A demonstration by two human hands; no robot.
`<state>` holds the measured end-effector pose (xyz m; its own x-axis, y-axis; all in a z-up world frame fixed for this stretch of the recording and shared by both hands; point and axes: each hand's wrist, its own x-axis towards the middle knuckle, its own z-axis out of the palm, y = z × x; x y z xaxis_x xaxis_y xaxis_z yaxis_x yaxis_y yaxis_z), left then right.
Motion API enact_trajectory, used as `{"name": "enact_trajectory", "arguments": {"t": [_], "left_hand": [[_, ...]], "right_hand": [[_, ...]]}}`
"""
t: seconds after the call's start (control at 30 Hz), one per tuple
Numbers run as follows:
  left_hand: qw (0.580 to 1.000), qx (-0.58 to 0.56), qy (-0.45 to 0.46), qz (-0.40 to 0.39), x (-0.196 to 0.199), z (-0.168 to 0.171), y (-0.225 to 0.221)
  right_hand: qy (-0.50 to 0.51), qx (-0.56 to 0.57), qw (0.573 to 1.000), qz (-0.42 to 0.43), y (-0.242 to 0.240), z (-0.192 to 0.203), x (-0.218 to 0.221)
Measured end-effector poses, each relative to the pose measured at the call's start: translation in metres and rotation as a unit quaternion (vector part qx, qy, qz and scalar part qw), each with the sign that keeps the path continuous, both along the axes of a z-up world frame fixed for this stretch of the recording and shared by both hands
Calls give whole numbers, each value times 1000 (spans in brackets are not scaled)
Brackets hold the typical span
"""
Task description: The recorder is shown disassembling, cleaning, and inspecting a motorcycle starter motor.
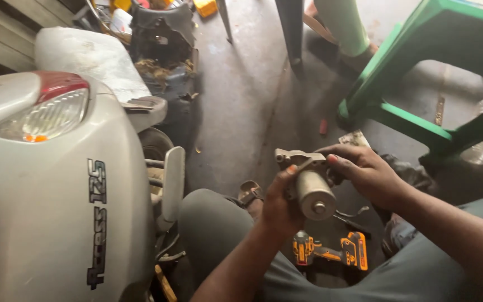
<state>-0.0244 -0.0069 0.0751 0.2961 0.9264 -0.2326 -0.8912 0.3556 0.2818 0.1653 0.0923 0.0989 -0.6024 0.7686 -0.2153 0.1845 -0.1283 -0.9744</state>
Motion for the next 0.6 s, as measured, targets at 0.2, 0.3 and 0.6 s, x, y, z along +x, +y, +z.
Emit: {"name": "enact_trajectory", "arguments": {"t": [0.2, 0.3, 0.6], "left_hand": [[1000, -15, -2, 12, -1, 14, 2], [1000, -12, -9, 27, -2, 3, 4], [998, -31, -40, 33, 2, -7, 4]], "right_hand": [[-12, 209, 978, 14, -6, 28, 4], [4, 350, 937, 11, -15, 48, 10], [-1, 554, 832, 27, -43, 57, -9]]}}
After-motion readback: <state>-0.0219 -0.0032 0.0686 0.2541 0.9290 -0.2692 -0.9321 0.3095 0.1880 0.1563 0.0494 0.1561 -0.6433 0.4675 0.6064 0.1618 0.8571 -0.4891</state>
